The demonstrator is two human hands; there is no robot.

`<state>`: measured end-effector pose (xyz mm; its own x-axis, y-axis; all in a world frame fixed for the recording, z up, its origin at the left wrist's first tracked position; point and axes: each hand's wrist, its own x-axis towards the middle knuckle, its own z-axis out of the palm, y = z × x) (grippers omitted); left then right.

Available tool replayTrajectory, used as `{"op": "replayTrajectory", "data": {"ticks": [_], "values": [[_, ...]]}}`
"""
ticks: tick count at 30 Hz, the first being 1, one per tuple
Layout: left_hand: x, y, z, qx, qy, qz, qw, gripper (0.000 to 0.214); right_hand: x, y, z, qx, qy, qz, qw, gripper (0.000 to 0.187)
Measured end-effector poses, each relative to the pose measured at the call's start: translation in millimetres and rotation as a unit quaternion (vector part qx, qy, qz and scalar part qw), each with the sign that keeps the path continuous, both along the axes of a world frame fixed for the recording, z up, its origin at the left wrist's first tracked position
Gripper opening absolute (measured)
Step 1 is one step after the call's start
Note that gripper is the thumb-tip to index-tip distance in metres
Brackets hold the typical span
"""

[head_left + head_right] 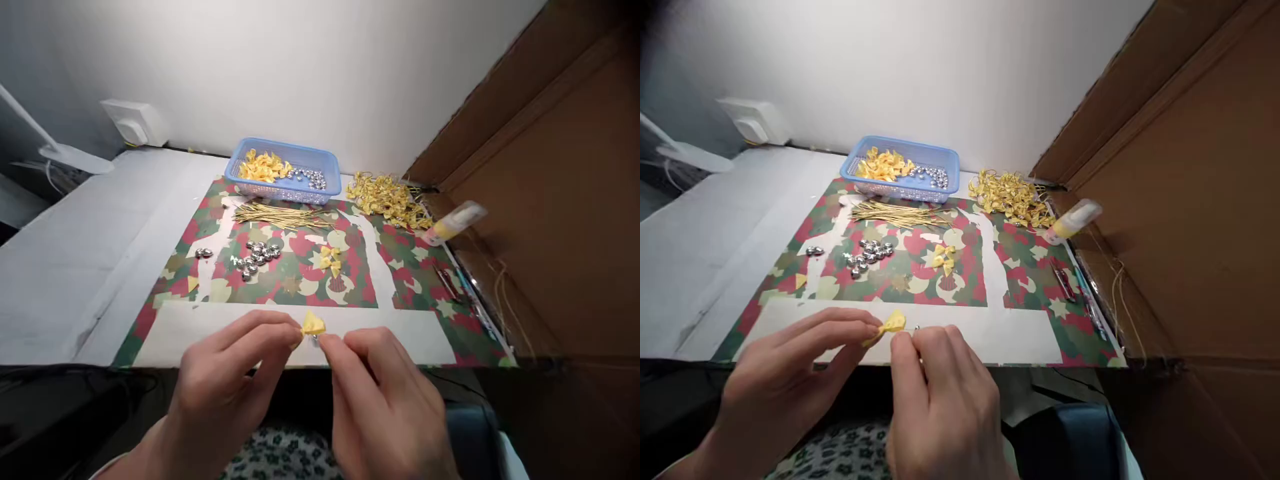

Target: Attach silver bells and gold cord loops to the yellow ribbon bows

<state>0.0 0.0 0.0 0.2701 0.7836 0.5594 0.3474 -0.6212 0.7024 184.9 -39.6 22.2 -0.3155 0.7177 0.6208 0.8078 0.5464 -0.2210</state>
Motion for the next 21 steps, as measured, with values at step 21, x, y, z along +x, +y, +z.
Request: {"op": "replayTrajectory", "data": {"ticks": [21], "values": [[-9.2,0.2,-6.4,-0.113,-0.071,-0.1,0.986,0.032,5.9,-2.3,-8.7,-0.134,0.113,0.002,0.985,0.027]]}}
